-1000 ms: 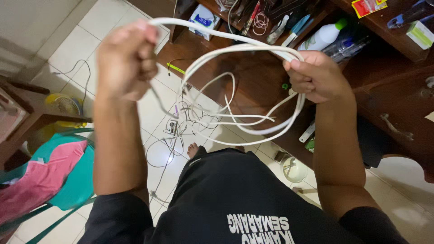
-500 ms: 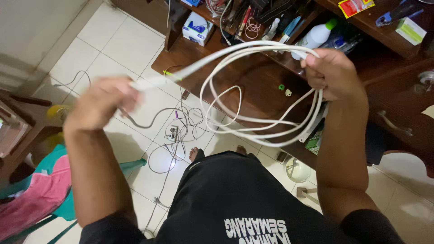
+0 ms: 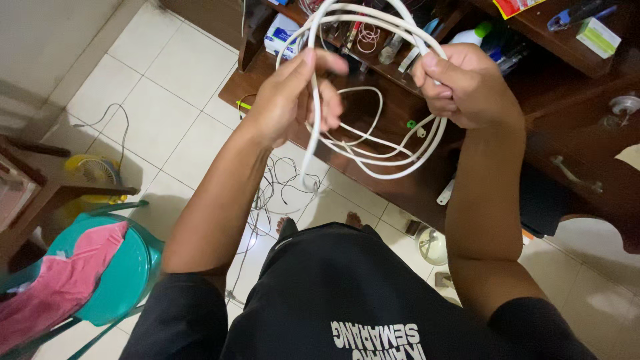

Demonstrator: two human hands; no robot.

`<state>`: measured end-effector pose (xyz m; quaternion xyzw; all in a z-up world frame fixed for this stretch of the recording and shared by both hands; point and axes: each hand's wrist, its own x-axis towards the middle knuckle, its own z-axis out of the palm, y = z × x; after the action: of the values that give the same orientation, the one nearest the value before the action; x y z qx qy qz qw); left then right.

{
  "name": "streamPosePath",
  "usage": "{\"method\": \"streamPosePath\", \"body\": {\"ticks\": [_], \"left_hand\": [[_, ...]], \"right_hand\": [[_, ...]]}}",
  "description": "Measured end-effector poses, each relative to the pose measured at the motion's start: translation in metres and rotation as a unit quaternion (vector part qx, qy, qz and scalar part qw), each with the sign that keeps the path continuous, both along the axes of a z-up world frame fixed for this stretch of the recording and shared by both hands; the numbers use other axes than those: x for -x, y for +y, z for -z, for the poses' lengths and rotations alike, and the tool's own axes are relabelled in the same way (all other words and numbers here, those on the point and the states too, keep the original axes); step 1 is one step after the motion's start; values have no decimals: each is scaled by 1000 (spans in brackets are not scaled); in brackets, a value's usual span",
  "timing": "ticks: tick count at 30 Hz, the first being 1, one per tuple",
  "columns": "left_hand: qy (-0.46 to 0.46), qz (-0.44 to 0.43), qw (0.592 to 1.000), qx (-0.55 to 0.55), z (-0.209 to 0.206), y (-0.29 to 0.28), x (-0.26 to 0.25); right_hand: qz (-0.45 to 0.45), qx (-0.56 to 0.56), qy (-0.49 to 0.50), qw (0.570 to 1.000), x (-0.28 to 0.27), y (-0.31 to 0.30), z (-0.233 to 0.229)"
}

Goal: The person picks up a white cable from a shelf and coils it into a circular loop by hand.

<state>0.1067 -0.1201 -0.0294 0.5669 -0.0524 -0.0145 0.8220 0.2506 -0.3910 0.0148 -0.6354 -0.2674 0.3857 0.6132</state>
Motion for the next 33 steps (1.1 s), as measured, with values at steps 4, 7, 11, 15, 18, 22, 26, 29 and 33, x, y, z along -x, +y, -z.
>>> {"method": "streamPosePath", "body": {"ticks": [4,7,11,15,18,22,26,29,33], "left_hand": [[-34,28,999,-2,-15,3,-15],[32,-10,999,-22,-28,-2,-30],[62,-89,994,-4,-30,-10,-37],[76,-170,977,107,-25,15,-33],[44,-186,972,138,-18,48,-27],[-5,-256,955,148,-17,95,9],[9,-238,966,101,-25,117,51],[26,-185,982,-15,-15,116,78],[29,-137,956,-256,-3,125,105]], "right_hand": [[-54,21,-48,997,4,0,6],[-28,3,-59,998,9,4,13],[12,-17,-14,1000,9,4,21],[18,-48,9,999,7,-2,32],[42,-46,18,998,3,-9,40],[79,-24,40,996,-1,-32,47],[45,-53,43,997,-10,-51,50],[209,-26,-16,977,-10,-61,54],[105,-30,-33,993,-21,-86,43]]}}
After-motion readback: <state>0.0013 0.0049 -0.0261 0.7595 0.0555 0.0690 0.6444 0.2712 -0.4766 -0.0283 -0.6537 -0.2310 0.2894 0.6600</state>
